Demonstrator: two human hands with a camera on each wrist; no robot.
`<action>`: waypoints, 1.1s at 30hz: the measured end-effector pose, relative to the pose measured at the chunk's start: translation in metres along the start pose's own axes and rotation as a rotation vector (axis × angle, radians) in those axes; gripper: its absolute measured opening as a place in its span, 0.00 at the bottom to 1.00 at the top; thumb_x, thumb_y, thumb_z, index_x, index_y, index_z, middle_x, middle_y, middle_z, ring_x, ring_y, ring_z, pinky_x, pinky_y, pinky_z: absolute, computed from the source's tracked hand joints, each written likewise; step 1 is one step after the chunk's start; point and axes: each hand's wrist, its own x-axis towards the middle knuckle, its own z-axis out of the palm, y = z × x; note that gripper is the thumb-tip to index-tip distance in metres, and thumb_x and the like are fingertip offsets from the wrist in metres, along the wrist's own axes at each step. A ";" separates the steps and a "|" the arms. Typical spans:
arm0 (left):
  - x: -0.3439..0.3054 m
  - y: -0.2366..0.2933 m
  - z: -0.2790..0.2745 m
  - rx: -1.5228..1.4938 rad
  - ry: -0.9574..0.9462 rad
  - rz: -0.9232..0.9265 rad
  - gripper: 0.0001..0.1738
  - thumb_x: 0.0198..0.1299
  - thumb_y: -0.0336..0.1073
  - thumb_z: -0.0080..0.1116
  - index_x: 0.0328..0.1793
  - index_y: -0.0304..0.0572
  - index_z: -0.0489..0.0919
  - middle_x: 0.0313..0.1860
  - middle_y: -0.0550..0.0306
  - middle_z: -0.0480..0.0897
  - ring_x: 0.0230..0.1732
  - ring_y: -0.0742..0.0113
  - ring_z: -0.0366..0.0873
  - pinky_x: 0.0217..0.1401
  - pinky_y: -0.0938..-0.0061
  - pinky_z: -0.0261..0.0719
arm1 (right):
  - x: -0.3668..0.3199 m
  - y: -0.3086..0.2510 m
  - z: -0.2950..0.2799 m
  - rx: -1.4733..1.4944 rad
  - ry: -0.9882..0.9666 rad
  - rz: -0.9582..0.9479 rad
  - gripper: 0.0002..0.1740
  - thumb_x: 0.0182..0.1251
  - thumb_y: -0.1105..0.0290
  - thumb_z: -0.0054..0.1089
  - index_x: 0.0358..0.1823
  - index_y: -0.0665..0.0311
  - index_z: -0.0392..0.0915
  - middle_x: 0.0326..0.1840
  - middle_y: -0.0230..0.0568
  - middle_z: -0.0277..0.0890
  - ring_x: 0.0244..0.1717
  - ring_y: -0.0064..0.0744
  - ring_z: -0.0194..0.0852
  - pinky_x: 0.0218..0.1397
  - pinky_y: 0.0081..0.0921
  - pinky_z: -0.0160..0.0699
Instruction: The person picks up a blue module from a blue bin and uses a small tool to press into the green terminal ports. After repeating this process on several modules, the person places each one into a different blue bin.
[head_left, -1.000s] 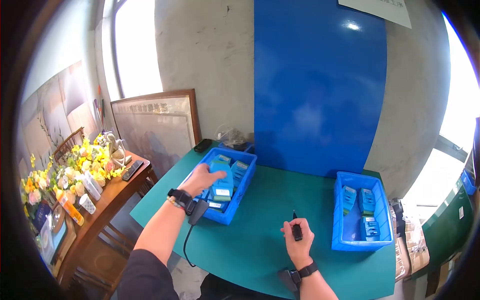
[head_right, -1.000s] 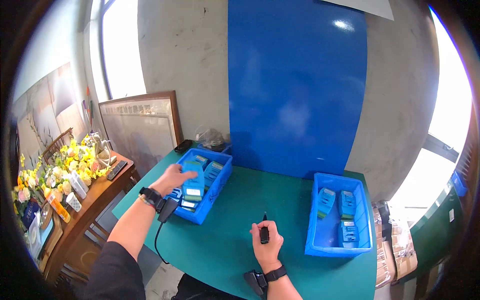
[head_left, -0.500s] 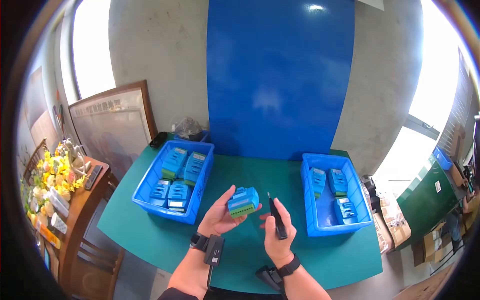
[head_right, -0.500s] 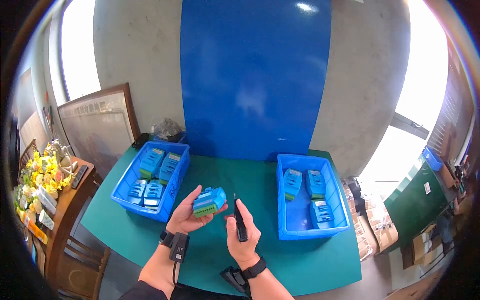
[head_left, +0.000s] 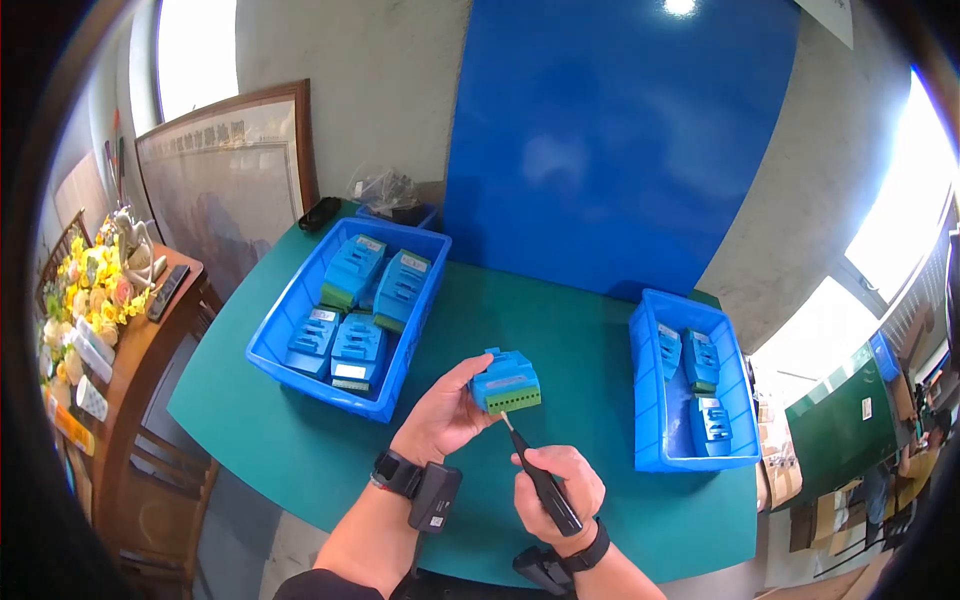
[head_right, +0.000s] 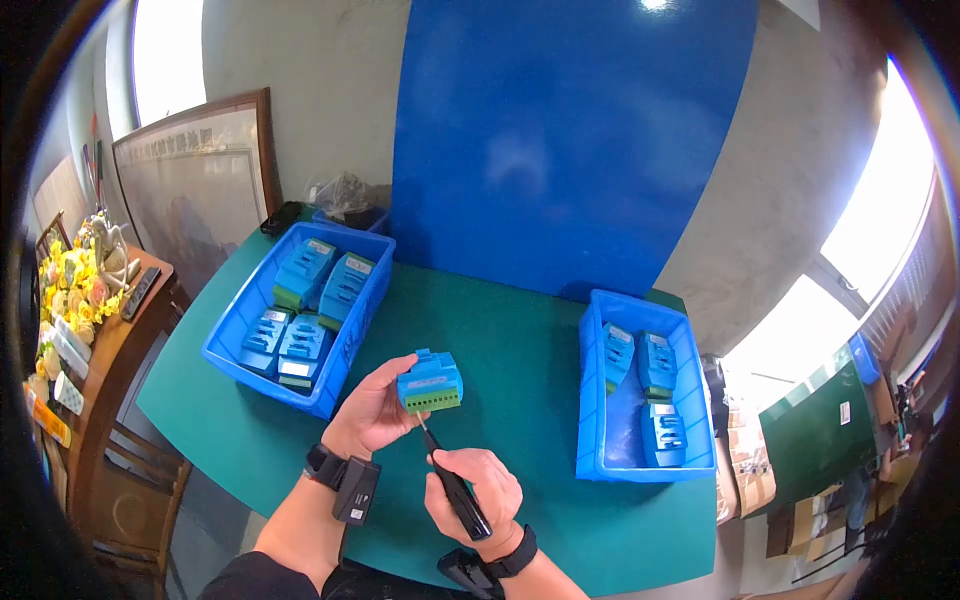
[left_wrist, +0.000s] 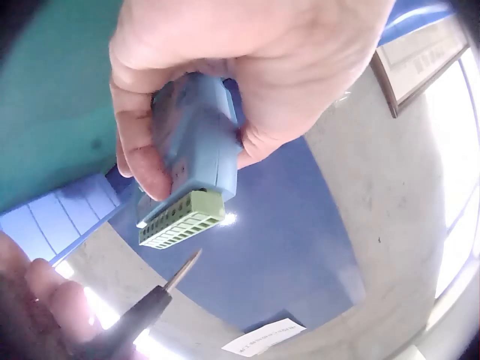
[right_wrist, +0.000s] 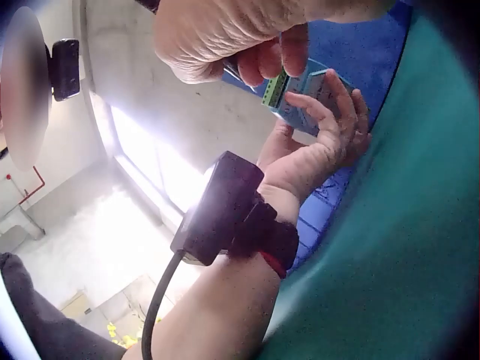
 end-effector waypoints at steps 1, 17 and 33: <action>0.000 0.000 0.002 -0.003 0.016 0.004 0.14 0.65 0.40 0.59 0.52 0.42 0.77 0.49 0.54 0.82 0.49 0.63 0.81 0.46 0.70 0.83 | 0.000 0.000 0.000 0.010 0.006 0.010 0.16 0.44 0.82 0.66 0.39 0.69 0.78 0.31 0.44 0.83 0.32 0.38 0.84 0.36 0.26 0.82; 0.000 -0.001 0.004 0.014 0.122 0.014 0.12 0.63 0.40 0.58 0.47 0.43 0.78 0.41 0.58 0.84 0.41 0.64 0.84 0.33 0.73 0.84 | 0.003 0.008 -0.004 -0.014 0.050 0.074 0.12 0.50 0.81 0.65 0.39 0.70 0.79 0.32 0.46 0.83 0.31 0.37 0.85 0.35 0.25 0.81; 0.000 -0.001 -0.003 -0.025 0.089 0.000 0.13 0.61 0.40 0.61 0.48 0.43 0.77 0.42 0.57 0.83 0.42 0.64 0.83 0.34 0.73 0.81 | 0.000 0.012 -0.006 -0.064 0.073 0.043 0.11 0.52 0.78 0.64 0.39 0.68 0.78 0.29 0.44 0.83 0.28 0.36 0.84 0.33 0.25 0.81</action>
